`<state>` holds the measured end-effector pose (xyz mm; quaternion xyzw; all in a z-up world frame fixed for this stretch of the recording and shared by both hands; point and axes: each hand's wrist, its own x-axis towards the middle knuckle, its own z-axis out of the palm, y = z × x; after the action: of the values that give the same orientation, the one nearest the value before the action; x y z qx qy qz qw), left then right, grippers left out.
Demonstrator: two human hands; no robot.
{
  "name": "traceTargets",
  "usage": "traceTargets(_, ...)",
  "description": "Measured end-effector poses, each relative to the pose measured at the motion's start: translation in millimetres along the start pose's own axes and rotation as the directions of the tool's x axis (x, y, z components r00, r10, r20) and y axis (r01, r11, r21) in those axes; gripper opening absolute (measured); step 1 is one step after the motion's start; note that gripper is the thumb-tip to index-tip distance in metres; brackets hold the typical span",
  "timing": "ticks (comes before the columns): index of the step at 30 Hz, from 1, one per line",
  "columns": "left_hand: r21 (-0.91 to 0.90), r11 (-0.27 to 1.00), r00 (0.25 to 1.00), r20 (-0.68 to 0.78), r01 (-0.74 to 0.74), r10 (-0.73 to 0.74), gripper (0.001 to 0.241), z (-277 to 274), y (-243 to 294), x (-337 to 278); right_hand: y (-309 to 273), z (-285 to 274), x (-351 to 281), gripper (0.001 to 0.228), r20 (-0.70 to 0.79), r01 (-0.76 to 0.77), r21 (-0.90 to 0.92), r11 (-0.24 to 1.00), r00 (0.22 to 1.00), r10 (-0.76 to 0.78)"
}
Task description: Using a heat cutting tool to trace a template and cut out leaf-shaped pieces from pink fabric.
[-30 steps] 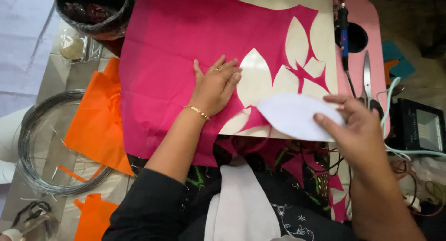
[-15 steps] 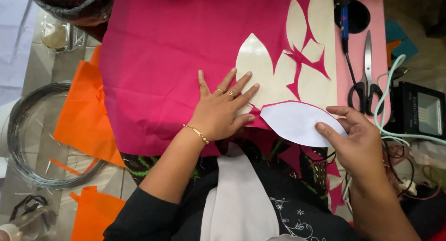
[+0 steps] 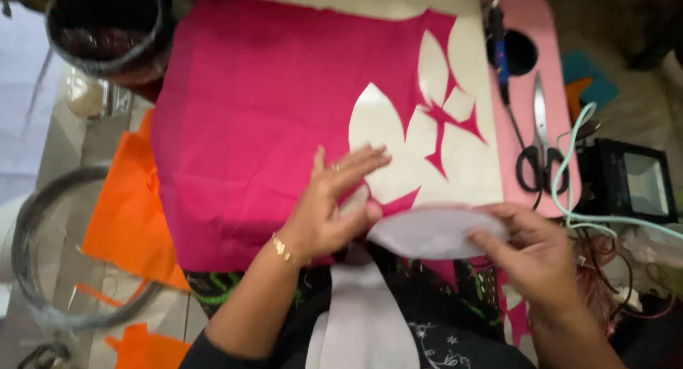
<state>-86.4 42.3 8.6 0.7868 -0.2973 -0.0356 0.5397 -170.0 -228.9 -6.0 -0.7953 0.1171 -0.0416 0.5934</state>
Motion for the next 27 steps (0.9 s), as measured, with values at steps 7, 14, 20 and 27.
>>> traceTargets(7,0.162,0.987,0.99,0.14,-0.001,-0.022,0.018,-8,37,8,-60,36,15,0.033,0.075,0.257,-0.108,0.96,0.965,-0.25)
traceTargets(14,-0.489,0.855,0.857,-0.351,0.175,-0.377,0.02,1,38,24,-86,70,37,0.054,0.136,0.118,0.515,0.849,0.967,-0.217)
traceTargets(20,-0.426,0.905,0.862,-0.457,0.005,-0.22,0.025,-1,45,42,-106,72,55,0.038,-0.052,0.27,0.36,0.893,0.962,-0.269)
traceTargets(27,-0.634,0.737,0.74,-0.607,-0.233,-0.288,0.028,-9,27,56,-108,60,89,0.034,-0.007,0.317,0.307,0.897,0.944,-0.331)
